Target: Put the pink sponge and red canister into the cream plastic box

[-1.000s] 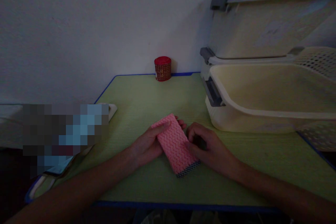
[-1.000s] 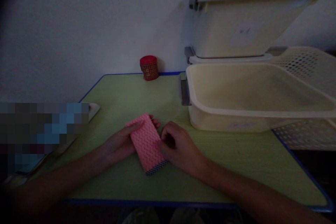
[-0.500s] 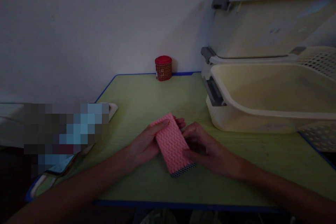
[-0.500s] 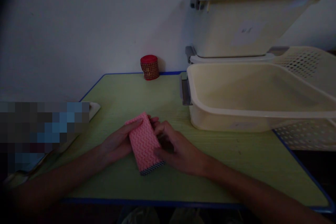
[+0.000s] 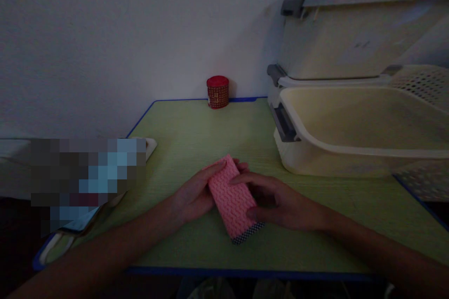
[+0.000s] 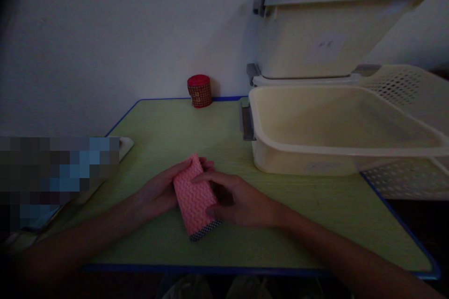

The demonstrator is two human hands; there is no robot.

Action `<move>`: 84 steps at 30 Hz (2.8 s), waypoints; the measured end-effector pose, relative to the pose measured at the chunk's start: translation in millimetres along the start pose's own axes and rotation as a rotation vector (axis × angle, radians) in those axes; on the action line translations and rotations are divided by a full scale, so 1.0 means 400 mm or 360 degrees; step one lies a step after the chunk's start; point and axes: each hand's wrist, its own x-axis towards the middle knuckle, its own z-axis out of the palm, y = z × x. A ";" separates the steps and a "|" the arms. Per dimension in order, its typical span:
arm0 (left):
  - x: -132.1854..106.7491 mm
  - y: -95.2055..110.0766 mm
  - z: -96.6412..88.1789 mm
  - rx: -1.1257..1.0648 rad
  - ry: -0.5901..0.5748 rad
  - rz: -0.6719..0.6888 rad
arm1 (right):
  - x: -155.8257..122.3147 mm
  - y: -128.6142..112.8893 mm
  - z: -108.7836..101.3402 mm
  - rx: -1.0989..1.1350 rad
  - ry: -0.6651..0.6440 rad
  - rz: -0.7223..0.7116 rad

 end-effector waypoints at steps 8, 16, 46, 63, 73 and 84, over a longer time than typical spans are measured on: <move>0.010 0.013 -0.020 -0.0117 -0.0132 -0.0083 | 0.003 0.001 -0.001 0.0132 -0.0052 0.0026; 0.000 0.017 -0.011 -0.0113 -0.0001 -0.0112 | 0.000 -0.016 -0.001 0.0237 -0.0066 0.0081; 0.029 0.047 -0.065 0.0086 -0.0565 -0.0074 | -0.043 -0.065 -0.005 -0.0081 -0.0212 0.0004; 0.012 0.028 0.057 0.2253 -0.0247 0.1804 | -0.197 -0.295 -0.097 -0.0298 0.0103 -0.0045; 0.099 -0.030 0.281 0.3102 -0.0591 0.2419 | -0.260 -0.326 -0.231 -0.0322 0.0998 -0.0018; 0.026 -0.039 0.219 0.3105 -0.0641 0.3026 | -0.315 -0.299 -0.234 -0.0083 0.1047 0.0299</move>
